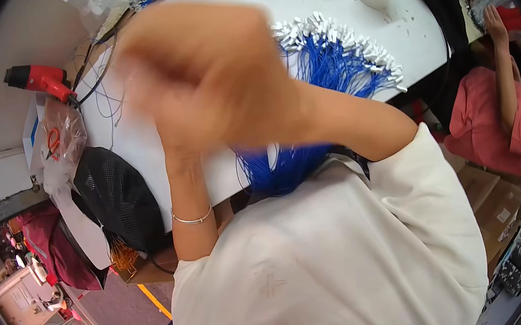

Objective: Assembling and bundling blue and white decorative tassels by tying them with string and cutting the excess with scissors.

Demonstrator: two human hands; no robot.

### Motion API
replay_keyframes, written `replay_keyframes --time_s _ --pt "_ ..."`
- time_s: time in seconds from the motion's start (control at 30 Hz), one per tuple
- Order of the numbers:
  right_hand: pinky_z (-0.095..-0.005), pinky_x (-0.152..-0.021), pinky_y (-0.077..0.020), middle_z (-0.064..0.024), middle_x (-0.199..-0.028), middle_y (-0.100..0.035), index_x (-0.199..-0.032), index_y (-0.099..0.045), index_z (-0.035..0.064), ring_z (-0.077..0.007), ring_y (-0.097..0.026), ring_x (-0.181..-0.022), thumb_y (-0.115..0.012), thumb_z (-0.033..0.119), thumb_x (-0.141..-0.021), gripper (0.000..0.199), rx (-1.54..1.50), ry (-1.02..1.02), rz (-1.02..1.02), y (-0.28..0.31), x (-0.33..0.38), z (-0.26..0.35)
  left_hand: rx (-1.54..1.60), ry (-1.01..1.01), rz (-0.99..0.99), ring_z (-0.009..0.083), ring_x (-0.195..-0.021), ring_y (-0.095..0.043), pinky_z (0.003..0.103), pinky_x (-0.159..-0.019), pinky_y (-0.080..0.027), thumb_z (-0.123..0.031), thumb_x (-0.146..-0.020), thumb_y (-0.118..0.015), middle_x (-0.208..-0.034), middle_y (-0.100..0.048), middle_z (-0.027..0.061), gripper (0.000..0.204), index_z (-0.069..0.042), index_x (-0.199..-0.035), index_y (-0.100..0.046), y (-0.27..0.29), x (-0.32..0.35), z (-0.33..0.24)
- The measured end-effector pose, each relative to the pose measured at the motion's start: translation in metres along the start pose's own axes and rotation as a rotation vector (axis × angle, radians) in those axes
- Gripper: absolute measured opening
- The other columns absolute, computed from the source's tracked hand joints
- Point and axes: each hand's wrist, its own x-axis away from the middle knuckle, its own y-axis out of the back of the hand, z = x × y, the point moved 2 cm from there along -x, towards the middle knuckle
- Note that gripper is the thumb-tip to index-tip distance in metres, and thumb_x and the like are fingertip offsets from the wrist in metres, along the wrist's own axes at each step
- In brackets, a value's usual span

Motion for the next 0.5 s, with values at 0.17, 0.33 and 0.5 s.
replay_keyframes --time_s 0.17,0.33,0.5 --pt "-0.0162 -0.048 -0.0280 0.0001 -0.070 -0.059 -0.091 -0.072 0.0032 -0.0023 -0.039 -0.055 -0.059 0.017 -0.093 0.019 -0.463 -0.773 -0.076 0.014 0.033 -0.085 0.047 -0.046 0.097 0.0029 -0.045 -0.027 0.018 -0.041 -0.020 -0.021 -0.096 -0.046 -0.056 -0.032 -0.0063 0.027 -0.003 -0.088 -0.065 -0.005 0.003 -0.004" --pt "-0.0161 -0.047 -0.0307 -0.0018 -0.071 -0.063 -0.093 -0.075 0.0023 -0.0036 -0.041 -0.055 -0.068 0.015 -0.088 0.015 -0.477 -0.821 0.032 -0.001 0.049 -0.103 -0.009 -0.052 0.010 0.0026 -0.045 -0.029 0.016 -0.041 -0.022 -0.018 -0.096 -0.050 -0.056 -0.034 -0.0062 0.020 -0.004 -0.088 -0.063 -0.008 0.001 0.000" --pt "-0.0164 -0.047 -0.0339 -0.0030 -0.071 -0.064 -0.095 -0.076 0.0017 -0.0050 -0.043 -0.054 -0.075 0.011 -0.083 0.015 -0.311 -0.654 -0.013 -0.003 0.054 -0.104 -0.055 -0.063 -0.147 0.0023 -0.045 -0.031 0.016 -0.040 -0.022 -0.016 -0.095 -0.057 -0.056 -0.039 -0.0050 0.016 -0.004 -0.089 -0.064 -0.013 0.001 0.002"
